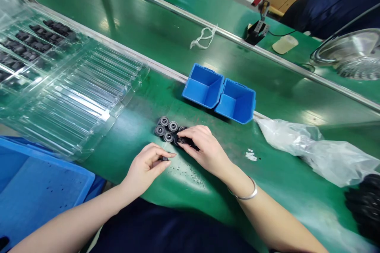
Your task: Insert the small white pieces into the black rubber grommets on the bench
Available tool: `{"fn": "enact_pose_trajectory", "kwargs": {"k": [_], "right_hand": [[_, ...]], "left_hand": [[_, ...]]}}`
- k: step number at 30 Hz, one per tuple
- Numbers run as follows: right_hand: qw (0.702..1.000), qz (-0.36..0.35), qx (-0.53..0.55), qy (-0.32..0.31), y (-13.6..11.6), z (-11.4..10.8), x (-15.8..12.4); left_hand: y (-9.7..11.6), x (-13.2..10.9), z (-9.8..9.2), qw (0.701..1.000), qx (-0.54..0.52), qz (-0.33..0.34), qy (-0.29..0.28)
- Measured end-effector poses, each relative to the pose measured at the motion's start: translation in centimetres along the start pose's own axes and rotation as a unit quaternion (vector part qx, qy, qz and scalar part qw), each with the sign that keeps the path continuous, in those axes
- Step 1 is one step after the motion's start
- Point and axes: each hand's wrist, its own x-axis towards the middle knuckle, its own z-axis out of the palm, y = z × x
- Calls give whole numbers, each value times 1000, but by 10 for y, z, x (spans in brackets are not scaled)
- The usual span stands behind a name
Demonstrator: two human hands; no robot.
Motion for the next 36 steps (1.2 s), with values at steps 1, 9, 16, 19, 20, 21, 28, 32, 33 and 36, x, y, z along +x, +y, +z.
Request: {"fn": "enact_pose_trajectory", "kwargs": {"k": [1, 9, 16, 19, 20, 21, 28, 32, 33, 36], "right_hand": [[1000, -2, -4, -4, 0, -1, 0], [993, 34, 114, 19, -37, -20, -11], [823, 172, 536, -81, -55, 4, -16], [897, 160, 412, -13, -39, -2, -3], [932, 138, 333, 15, -32, -6, 4], [961, 110, 252, 37, -24, -10, 11], [999, -8, 47, 0, 5, -8, 40], [999, -19, 32, -15, 7, -1, 40], [999, -20, 30, -17, 8, -1, 39], [999, -27, 19, -23, 10, -1, 38]], "left_hand": [[-1, 0, 0, 1000, -2, 0, 0], [10, -4, -1, 990, 6, 139, 1], [17, -11, -3, 970, 51, 238, -18], [14, -11, -3, 977, 66, 199, 29], [12, -10, -3, 979, 77, 185, 42], [10, -9, -3, 980, 90, 172, 49], [-1, -4, -6, 984, 117, 123, 58], [0, -4, -5, 985, 117, 117, 55], [0, -4, -5, 985, 116, 116, 53], [1, -2, -5, 986, 113, 113, 56]]}}
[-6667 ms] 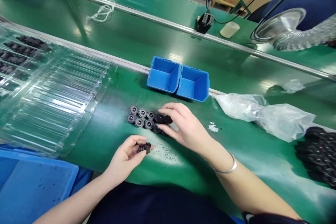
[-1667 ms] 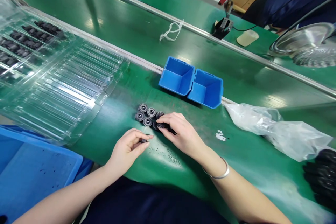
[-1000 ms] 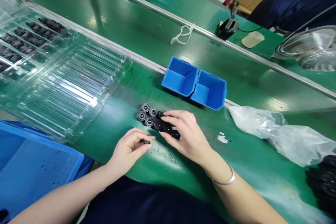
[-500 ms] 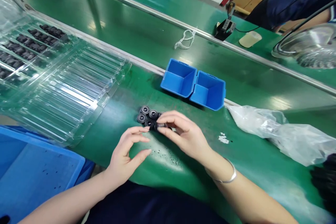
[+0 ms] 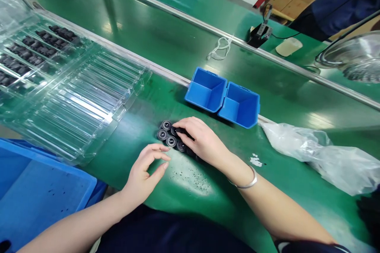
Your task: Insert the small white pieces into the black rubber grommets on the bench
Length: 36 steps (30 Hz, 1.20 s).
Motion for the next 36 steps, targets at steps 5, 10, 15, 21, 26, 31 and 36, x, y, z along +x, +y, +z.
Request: {"fn": "enact_pose_trajectory", "kwargs": {"k": [5, 10, 15, 21, 26, 31, 36], "right_hand": [[999, -13, -23, -21, -1, -3, 2], [997, -30, -53, -40, -5, -8, 8], [996, -43, -68, -37, -5, -9, 11], [998, -21, -44, -40, 0, -6, 8], [1000, 12, 9, -1, 3, -6, 5], [998, 35, 13, 41, 5, -5, 2], [999, 38, 2, 29, 6, 0, 0]], "left_hand": [[-1, 1, 0, 1000, 7, 3, -2], [0, 1, -1, 1000, 6, -5, -12], [1, 2, -1, 1000, 10, -8, -19], [0, 2, -1, 1000, 11, -10, -26], [1, 2, -1, 1000, 15, -10, -25], [2, 3, 0, 999, 21, -11, -25], [2, 4, 0, 999, 26, -10, -24]]}}
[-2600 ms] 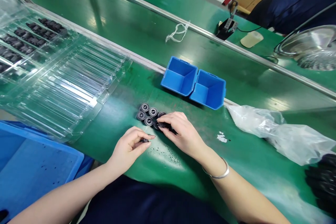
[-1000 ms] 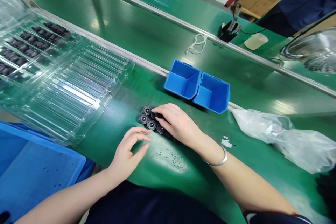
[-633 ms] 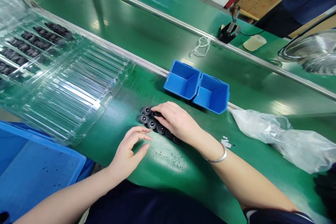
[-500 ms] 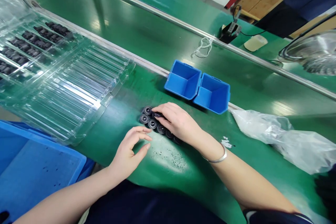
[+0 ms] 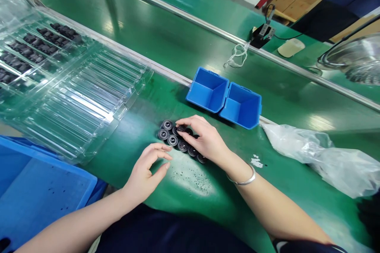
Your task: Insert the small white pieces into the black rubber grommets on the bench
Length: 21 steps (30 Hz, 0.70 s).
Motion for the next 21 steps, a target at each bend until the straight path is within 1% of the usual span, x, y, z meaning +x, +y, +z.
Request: {"fn": "enact_pose_trajectory", "kwargs": {"k": [7, 11, 15, 18, 21], "right_hand": [[1000, -3, -7, -1, 2, 2, 0], [999, -22, -25, 2, 3, 2, 0], [998, -37, -49, -13, 2, 1, 0], [998, -39, -43, -31, 3, 0, 0], [998, -34, -31, -32, 3, 0, 1]], "left_hand": [[-2, -1, 0, 1000, -3, -2, -3], [-1, -1, -1, 1000, -3, -4, -6], [0, 0, -1, 1000, 1, -6, -8], [1, 0, -1, 1000, 9, -4, -8], [2, 1, -2, 1000, 13, 1, -8]]}}
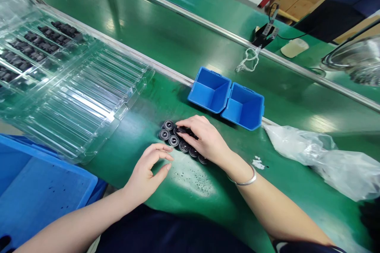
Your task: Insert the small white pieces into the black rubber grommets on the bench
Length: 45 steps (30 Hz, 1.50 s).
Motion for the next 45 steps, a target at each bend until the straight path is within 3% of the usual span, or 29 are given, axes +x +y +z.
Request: {"fn": "enact_pose_trajectory", "kwargs": {"k": [19, 21, 23, 27, 30, 36, 45], "right_hand": [[1000, -15, -15, -12, -9, -7, 2], [1000, -14, -2, 27, -11, -14, 1], [994, 11, 8, 105, -12, -25, -2], [959, 124, 38, 253, -8, -39, -23], [933, 197, 85, 290, -4, -31, -48], [887, 287, 154, 327, -7, 7, -89], [876, 288, 215, 321, 6, 23, -98]], "left_hand": [[1, 0, 0, 1000, 12, 4, -8], [-1, 0, 0, 1000, 11, 3, -9], [-2, -1, 0, 1000, 9, -3, -9], [-5, -2, 0, 1000, 18, -10, -10], [-8, -2, -1, 1000, 30, -5, -8], [-10, -1, 0, 998, 66, 24, -6], [-9, 0, 2, 986, 152, 64, -7]]}}
